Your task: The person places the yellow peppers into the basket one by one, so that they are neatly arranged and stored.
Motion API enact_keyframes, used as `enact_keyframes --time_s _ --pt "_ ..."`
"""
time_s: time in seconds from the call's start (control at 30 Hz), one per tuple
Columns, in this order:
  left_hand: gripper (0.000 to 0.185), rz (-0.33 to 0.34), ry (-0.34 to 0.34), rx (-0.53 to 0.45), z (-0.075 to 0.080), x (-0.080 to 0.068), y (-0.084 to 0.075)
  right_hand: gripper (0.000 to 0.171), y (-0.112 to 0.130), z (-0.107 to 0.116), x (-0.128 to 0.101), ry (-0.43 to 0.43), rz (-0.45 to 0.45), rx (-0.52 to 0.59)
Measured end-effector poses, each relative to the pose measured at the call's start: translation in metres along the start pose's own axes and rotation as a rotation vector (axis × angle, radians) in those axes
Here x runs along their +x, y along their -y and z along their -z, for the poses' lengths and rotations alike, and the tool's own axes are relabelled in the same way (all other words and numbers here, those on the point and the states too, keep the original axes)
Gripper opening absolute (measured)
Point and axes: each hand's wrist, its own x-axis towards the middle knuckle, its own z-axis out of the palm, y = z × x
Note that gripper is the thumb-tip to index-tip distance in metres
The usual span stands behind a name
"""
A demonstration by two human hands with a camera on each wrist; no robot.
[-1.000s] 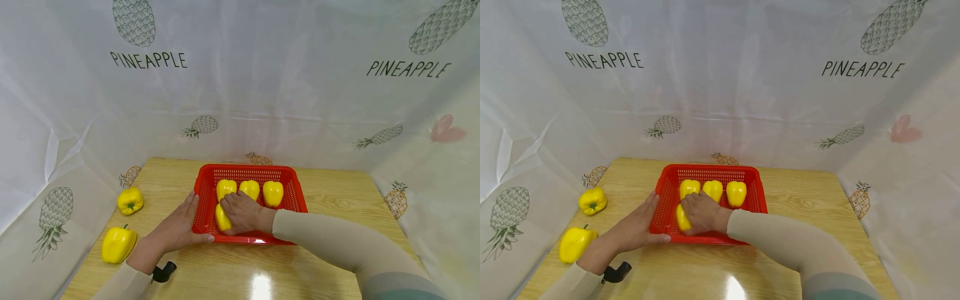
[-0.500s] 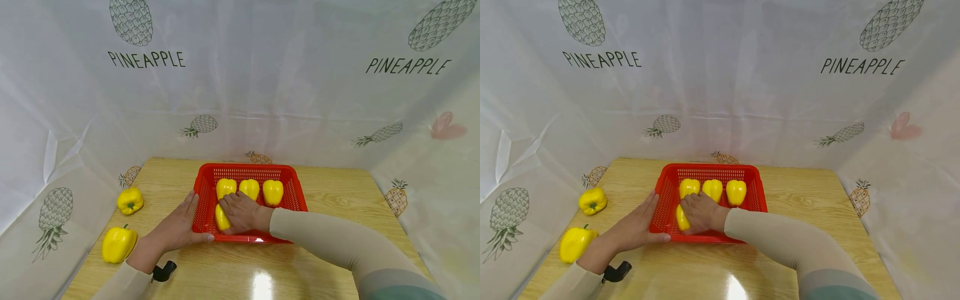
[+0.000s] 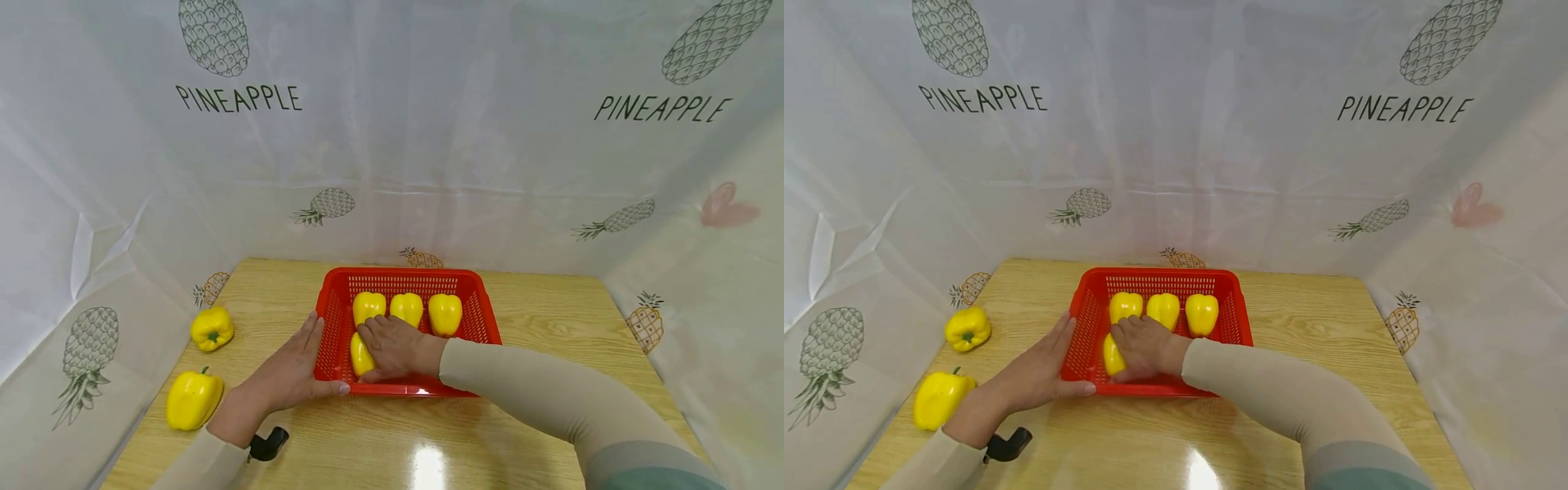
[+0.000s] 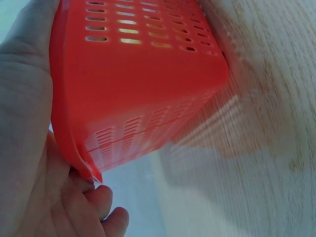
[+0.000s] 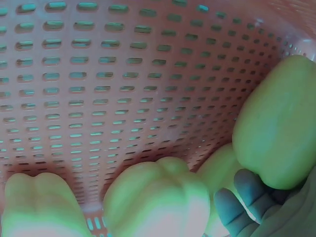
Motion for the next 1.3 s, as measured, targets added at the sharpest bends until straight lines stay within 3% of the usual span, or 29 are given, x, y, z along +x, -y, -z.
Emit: enact_keyframes --time_s 0.4,1.03,1.3 --pt "0.137 0.009 0.013 -0.013 0.0010 0.0002 -0.0002 0.097 -0.0025 0.0061 -0.0038 0.040 0.005 0.043" --pt "0.139 -0.007 0.001 0.004 -0.0010 0.0004 0.0001 0.094 -0.0011 0.0088 -0.0077 -0.036 0.019 -0.037" --pt "0.138 -0.009 -0.007 0.004 0.0006 -0.0009 -0.0013 0.093 -0.0026 0.0093 -0.0061 -0.111 -0.005 -0.052"
